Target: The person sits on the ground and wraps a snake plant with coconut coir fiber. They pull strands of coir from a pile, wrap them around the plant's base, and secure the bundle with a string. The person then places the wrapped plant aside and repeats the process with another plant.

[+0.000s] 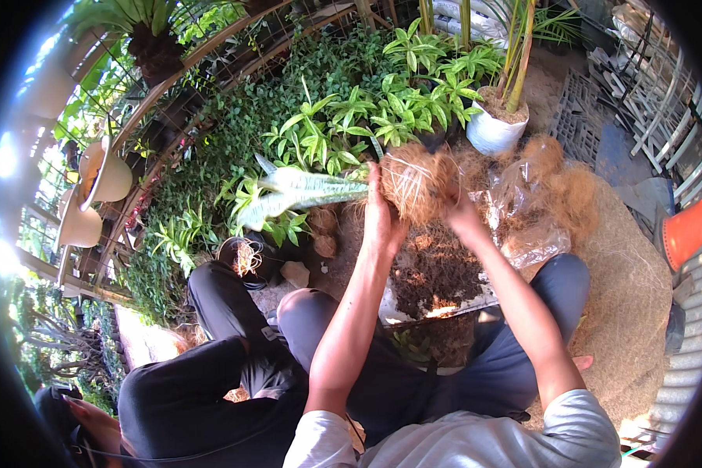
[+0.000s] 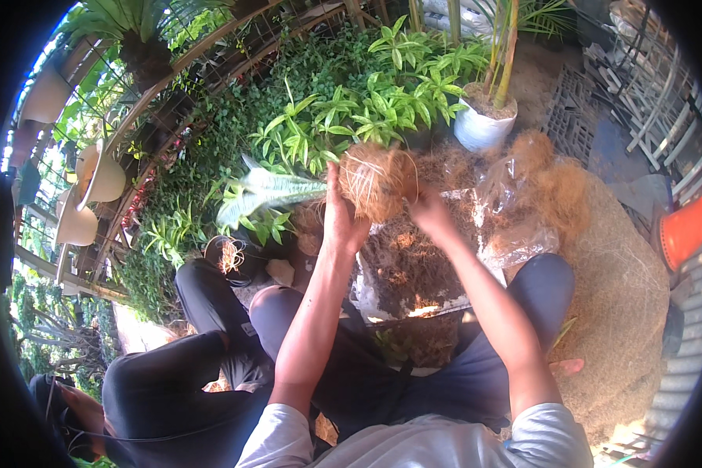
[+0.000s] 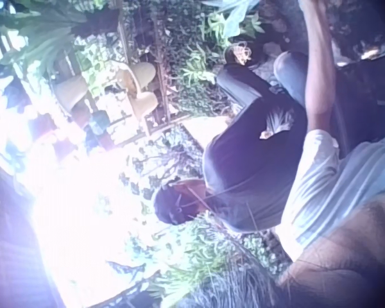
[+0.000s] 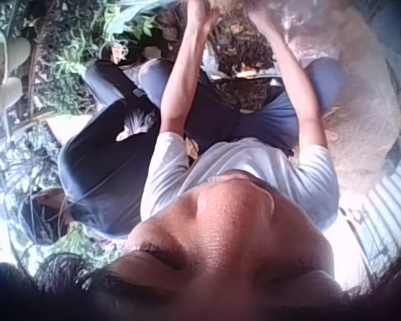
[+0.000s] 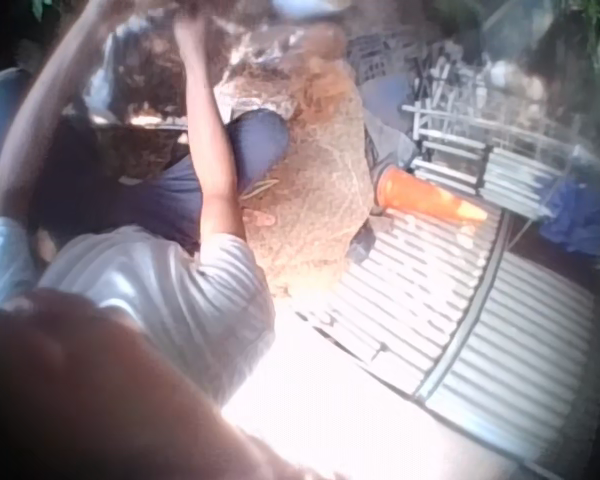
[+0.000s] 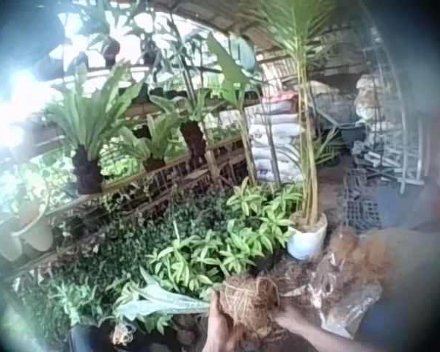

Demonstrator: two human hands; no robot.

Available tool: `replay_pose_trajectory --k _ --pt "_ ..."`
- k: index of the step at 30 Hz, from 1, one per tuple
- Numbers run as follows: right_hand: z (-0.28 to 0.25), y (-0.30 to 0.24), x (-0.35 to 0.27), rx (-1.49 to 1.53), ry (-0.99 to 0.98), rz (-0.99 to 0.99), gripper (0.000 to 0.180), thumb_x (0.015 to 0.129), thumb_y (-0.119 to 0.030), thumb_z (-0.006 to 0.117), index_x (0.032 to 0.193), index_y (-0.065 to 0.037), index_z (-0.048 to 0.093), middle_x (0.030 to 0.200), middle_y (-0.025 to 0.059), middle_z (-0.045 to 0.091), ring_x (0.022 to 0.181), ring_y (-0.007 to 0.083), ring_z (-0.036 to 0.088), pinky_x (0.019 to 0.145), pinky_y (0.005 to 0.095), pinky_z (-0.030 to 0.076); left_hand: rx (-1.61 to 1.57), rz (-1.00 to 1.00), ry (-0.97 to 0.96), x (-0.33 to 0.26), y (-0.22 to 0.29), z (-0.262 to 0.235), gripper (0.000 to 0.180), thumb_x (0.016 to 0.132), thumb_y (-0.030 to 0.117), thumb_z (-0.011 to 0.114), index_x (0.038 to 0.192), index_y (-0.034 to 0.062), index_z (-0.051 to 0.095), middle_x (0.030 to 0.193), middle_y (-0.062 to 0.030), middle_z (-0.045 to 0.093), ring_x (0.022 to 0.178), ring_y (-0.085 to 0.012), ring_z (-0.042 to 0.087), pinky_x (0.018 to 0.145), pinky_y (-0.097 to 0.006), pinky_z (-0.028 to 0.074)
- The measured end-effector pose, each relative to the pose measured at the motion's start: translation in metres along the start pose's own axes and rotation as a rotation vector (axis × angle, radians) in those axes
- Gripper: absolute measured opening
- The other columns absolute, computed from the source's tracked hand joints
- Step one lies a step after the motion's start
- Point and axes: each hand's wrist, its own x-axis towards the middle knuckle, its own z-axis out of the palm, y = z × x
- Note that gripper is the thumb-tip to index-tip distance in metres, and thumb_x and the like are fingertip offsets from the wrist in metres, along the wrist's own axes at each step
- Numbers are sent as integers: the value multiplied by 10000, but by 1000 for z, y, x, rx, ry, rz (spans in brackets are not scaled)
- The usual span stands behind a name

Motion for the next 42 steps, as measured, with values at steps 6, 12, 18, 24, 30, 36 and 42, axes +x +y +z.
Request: replay_pose_trajectory --k 6,12,18,24,30,36,42 --pt "57 6 -33 -211 -144 -459 219 964 -110 457 1063 0 618 877 187 669 705 279 654 648 403 506 152 152 288 14 -10 -23 739 910 591 491 1377 28 386 1329 -117 501 1193 -224 492 1050 -389 343" --pt "14 -73 -33 -529 -450 -302 256 972 -205 496 1006 9 632 889 136 688 794 233 669 749 365 535 702 162 336 10 -9 -29 658 908 526 555 1341 45 437 1283 -109 512 1168 -205 473 1026 -348 340" --pt "-48 -102 -23 -376 -281 -267 205 953 -205 548 937 -36 662 859 33 670 758 119 605 701 272 492 471 91 -4 18 -16 -41 287 922 303 613 1123 108 552 1072 7 534 1016 -125 492 935 -301 385" --pt "-89 -94 -12 -212 -54 -308 293 966 -293 547 795 -65 615 716 -35 563 646 58 493 626 220 395 411 5 -67 9 -16 -29 320 901 297 641 1147 116 545 1087 3 543 1034 -117 505 915 -297 418" --pt "-100 -57 9 357 -76 -116 300 999 -339 472 836 -112 579 570 -73 367 493 46 383 504 205 372 246 -88 47 7 -12 -19 450 887 288 640 1255 73 493 1178 -84 568 1055 -204 578 899 -365 493" --pt "-86 -21 18 -548 251 -206 466 948 -369 532 1313 -84 479 1272 136 519 1185 248 508 1047 402 362 311 -93 47 12 -7 -29 371 890 302 651 1169 89 531 1066 -37 581 1005 -156 558 883 -317 461" --pt "-13 -68 -16 -283 97 -249 703 907 -590 479 1378 -73 409 1438 178 390 1324 337 384 1078 485 326 746 62 40 13 -18 -27 323 911 364 616 1076 88 579 960 -27 602 907 -130 539 819 -289 437"
